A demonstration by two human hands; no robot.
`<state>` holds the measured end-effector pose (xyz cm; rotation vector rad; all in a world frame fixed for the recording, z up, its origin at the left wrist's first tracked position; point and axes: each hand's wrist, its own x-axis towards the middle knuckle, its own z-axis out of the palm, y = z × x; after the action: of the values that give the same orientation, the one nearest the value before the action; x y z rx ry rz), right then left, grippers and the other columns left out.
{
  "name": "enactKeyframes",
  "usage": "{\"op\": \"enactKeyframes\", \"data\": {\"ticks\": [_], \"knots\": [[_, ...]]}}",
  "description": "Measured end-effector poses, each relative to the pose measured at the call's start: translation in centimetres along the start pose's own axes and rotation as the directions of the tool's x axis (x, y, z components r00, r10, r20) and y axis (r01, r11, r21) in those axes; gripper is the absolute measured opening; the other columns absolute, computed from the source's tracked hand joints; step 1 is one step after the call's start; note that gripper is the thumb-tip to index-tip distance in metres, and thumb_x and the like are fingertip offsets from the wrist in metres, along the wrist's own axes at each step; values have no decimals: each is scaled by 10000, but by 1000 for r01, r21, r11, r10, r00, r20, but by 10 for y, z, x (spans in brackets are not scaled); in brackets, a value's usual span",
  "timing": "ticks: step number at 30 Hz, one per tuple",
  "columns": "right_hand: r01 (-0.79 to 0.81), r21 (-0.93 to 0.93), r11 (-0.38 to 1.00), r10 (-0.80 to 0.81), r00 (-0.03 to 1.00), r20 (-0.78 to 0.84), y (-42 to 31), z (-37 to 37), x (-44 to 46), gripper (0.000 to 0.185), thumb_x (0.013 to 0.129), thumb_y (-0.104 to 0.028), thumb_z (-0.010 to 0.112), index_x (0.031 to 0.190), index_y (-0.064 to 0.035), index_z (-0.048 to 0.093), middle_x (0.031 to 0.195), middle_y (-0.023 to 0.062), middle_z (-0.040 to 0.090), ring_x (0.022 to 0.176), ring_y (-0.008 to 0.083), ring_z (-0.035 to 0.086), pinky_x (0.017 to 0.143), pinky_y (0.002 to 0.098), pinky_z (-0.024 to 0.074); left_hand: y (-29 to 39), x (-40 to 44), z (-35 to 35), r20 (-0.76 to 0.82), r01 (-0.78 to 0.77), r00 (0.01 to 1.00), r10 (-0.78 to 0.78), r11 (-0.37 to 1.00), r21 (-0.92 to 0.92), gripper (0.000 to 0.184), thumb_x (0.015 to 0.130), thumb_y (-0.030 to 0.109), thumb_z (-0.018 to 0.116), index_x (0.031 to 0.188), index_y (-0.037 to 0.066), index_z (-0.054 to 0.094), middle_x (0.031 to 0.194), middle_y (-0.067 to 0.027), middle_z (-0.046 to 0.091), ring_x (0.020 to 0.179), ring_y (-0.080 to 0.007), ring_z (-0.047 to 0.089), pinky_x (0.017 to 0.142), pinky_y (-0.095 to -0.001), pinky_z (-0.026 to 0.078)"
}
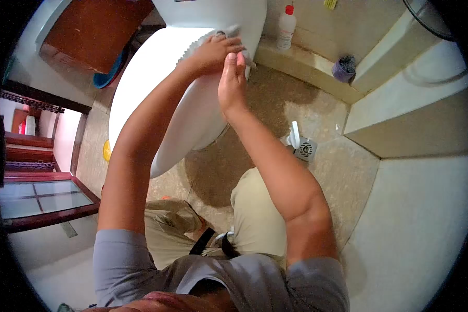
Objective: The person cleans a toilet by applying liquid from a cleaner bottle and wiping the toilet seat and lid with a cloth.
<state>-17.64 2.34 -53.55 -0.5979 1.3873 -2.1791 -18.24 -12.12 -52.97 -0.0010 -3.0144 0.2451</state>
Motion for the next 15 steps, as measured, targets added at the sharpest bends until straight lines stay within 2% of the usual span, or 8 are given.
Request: {"op": "enactKeyframes", "data": {"ticks": [1,2,4,5,7,8,11,15], "knots": [[-8,21,1000,8,1000,-24,-3,3,-1,727,975,-530,299,1431,27,192,1420,212,334,1313,280,336,1080,353,264,7,-11,-4,-12,-21,1000,21,1000,-14,391,913,312,448,1262,169,552,1408,-60,437,1270,-265,410,1042,-468,311],[-16,41,999,18,999,-50,-5,5,-4,721,976,-529,296,1428,25,198,1416,206,337,1309,274,338,1077,349,268,12,-28,-9,-43,-58,998,55,994,-92,439,903,270,470,1318,127,493,1413,-82,424,1273,-276,403,1046,-456,306],[-95,9,995,95,988,-121,-11,10,-10,689,979,-528,283,1403,13,239,1384,186,362,1273,263,359,1050,348,293,27,-67,-20,-37,-21,999,13,977,-213,490,896,225,489,1372,130,421,1433,-89,392,1298,-273,376,1084,-473,263],[-93,10,996,94,990,-108,-12,9,-13,676,980,-523,285,1390,14,255,1367,187,375,1254,266,371,1040,352,300,35,-87,-27,-33,-1,999,-8,962,-273,523,893,203,498,1398,131,385,1442,-93,375,1311,-272,363,1103,-482,241],[-84,8,996,84,993,-79,-15,7,-15,652,982,-514,287,1364,14,288,1334,188,401,1218,270,395,1022,358,316,53,-125,-48,31,29,999,-22,970,-242,526,890,175,488,1401,119,375,1447,-100,363,1317,-263,357,1112,-481,231],[-76,-31,997,70,984,-162,-14,6,-12,618,983,-491,302,1324,24,331,1302,190,425,1171,272,428,1005,374,332,60,-143,-55,63,44,998,-30,973,-227,528,889,162,483,1402,112,369,1450,-103,358,1319,-259,355,1116,-481,225],[-101,-129,986,70,971,-229,-4,-7,-2,605,982,-476,316,1315,29,349,1296,191,432,1165,273,435,1001,377,336,81,-192,-70,108,57,994,-37,981,-184,541,874,133,492,1400,98,370,1425,-98,381,1281,-264,389,1114,-463,244],[-36,-178,983,11,991,-137,-3,-10,-8,629,974,-476,353,1346,29,316,1328,201,409,1213,275,409,1026,373,318,99,-256,-86,234,58,972,-22,988,-146,546,845,88,522,1379,113,415,1335,-80,454,1204,-257,436,1098,-433,286]]}}
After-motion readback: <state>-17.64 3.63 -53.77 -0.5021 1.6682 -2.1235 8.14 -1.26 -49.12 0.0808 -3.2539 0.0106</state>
